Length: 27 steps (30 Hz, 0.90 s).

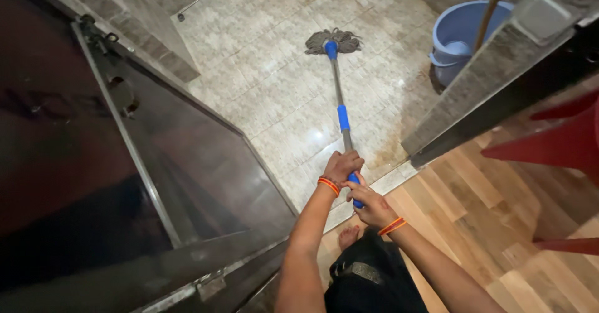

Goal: The person mops the tiled floor of a bathroom with a blue-handled mop.

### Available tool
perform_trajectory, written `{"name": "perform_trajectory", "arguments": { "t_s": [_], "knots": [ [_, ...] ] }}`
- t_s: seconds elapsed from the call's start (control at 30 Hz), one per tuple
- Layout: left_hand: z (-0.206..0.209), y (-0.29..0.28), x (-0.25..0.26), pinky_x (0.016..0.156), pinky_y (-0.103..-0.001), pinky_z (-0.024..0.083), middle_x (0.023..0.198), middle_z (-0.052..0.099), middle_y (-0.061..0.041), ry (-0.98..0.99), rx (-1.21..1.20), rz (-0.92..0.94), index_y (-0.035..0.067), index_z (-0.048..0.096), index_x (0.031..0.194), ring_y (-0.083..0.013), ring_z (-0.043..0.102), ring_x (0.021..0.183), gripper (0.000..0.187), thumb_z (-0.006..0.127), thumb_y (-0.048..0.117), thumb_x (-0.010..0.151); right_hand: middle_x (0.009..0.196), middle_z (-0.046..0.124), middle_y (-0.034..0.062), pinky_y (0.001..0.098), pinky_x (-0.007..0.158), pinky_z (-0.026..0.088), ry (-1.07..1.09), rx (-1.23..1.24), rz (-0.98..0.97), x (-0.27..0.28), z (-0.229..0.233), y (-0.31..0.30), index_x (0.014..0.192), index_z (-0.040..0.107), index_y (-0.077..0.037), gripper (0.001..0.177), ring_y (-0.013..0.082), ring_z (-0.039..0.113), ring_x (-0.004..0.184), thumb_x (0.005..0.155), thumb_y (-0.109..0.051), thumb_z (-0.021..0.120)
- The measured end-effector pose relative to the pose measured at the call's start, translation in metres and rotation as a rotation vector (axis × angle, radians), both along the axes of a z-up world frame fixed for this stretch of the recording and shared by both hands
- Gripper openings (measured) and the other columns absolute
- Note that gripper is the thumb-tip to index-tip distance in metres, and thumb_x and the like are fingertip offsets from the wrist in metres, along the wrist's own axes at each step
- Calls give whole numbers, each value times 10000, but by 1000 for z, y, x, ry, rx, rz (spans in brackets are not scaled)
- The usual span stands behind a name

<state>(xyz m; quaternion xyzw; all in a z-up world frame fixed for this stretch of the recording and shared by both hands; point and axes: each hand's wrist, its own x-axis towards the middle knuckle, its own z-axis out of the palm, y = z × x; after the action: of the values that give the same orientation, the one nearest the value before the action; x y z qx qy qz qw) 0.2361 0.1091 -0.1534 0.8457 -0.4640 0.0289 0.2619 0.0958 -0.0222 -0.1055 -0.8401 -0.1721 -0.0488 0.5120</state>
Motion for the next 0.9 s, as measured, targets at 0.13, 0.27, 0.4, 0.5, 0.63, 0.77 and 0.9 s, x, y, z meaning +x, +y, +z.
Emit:
{"name": "perform_trajectory", "arguments": {
  "t_s": [0.13,0.27,0.4,0.5,0.63,0.77,0.9],
  "knots": [
    [20,19,-20,664,-406,389,838,560,17,69,-92,34,192,587,854,-208,616,888,107,657,248,796,1259,690,122,550,1197,342,-85,-12,85,-9,17,8,913,636,-66,339,431,590,1258,640,128,693],
    [43,19,-88,653,-418,383,811,550,-7,97,-123,78,179,580,808,-236,608,864,109,639,257,761,1253,709,109,472,1008,475,70,-109,214,-63,51,-6,1005,730,-123,368,364,695,1049,688,60,698],
    [81,6,-179,710,-433,405,888,584,-30,92,-213,128,166,624,900,-271,596,900,94,598,234,841,1248,703,122,438,820,568,-26,-201,286,-131,96,-32,1100,714,-88,425,357,706,1003,679,-28,724],
    [134,-8,-236,717,-425,457,870,579,-32,179,-232,102,161,602,860,-274,613,925,73,605,230,839,1216,733,77,423,799,582,-59,-225,387,-184,141,-57,1008,693,-99,309,315,729,960,707,-77,760],
    [218,-16,-299,637,-414,494,824,604,-44,220,-236,130,141,615,823,-266,645,848,56,635,192,838,1118,768,62,393,682,597,-207,-217,418,-228,205,-79,991,713,-114,199,283,751,883,815,-128,806],
    [256,-28,-309,656,-394,504,784,595,-40,118,-275,108,134,574,817,-250,659,846,109,654,197,855,1062,743,71,346,666,615,-458,-136,384,-238,244,-85,1067,682,-73,235,324,755,1107,841,-95,742],
    [255,-29,-295,645,-398,500,778,597,-53,104,-331,108,112,551,802,-261,637,819,160,667,192,877,1111,755,81,356,712,629,-431,-136,344,-224,243,-82,1136,693,-54,317,306,726,1163,821,-62,726]
  ]
}}
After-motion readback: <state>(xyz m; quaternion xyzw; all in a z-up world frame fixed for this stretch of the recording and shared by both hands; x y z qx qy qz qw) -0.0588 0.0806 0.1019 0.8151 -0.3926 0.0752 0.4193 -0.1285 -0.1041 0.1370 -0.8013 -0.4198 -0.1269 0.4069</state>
